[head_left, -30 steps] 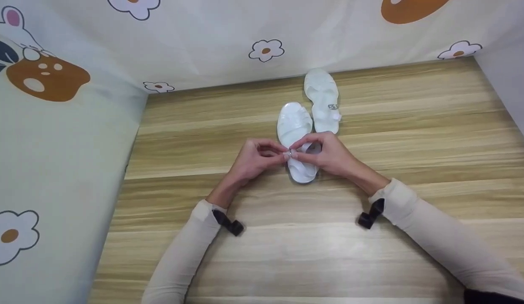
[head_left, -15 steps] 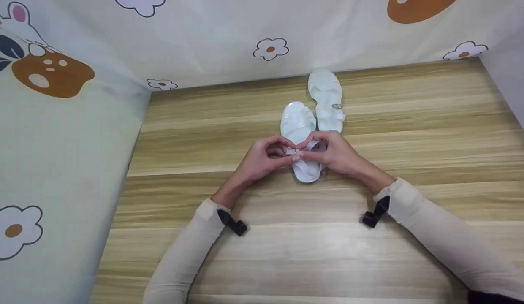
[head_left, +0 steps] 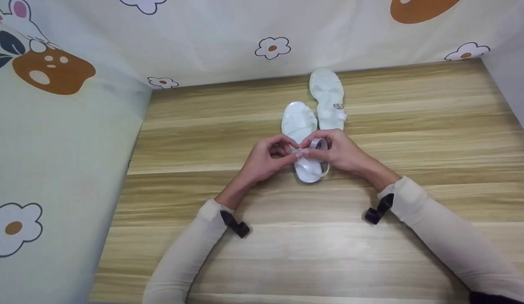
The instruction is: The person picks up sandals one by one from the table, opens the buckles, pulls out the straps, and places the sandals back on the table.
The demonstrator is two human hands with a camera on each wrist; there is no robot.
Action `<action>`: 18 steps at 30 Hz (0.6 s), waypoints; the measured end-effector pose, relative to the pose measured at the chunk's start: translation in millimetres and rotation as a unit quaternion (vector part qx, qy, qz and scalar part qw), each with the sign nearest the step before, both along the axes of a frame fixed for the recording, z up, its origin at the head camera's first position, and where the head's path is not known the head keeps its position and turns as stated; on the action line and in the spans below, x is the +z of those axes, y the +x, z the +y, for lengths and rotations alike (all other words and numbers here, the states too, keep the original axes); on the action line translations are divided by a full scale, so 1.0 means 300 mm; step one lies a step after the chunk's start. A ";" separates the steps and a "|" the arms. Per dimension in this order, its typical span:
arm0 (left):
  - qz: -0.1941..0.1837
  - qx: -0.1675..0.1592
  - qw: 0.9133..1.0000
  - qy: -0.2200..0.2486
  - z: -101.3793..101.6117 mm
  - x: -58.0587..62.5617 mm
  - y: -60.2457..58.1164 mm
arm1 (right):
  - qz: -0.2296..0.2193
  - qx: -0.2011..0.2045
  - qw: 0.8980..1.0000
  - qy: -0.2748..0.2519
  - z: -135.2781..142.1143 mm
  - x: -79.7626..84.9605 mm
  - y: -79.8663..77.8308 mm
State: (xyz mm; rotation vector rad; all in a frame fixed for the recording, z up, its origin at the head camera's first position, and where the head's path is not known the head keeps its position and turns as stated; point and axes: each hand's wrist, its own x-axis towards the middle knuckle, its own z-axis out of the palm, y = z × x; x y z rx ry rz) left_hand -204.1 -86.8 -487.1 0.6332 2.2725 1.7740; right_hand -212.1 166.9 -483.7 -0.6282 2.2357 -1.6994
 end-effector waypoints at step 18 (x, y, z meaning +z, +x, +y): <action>-0.006 -0.008 1.000 -0.006 0.000 0.001 0.002 | -0.004 0.029 1.000 0.001 -0.003 0.003 0.003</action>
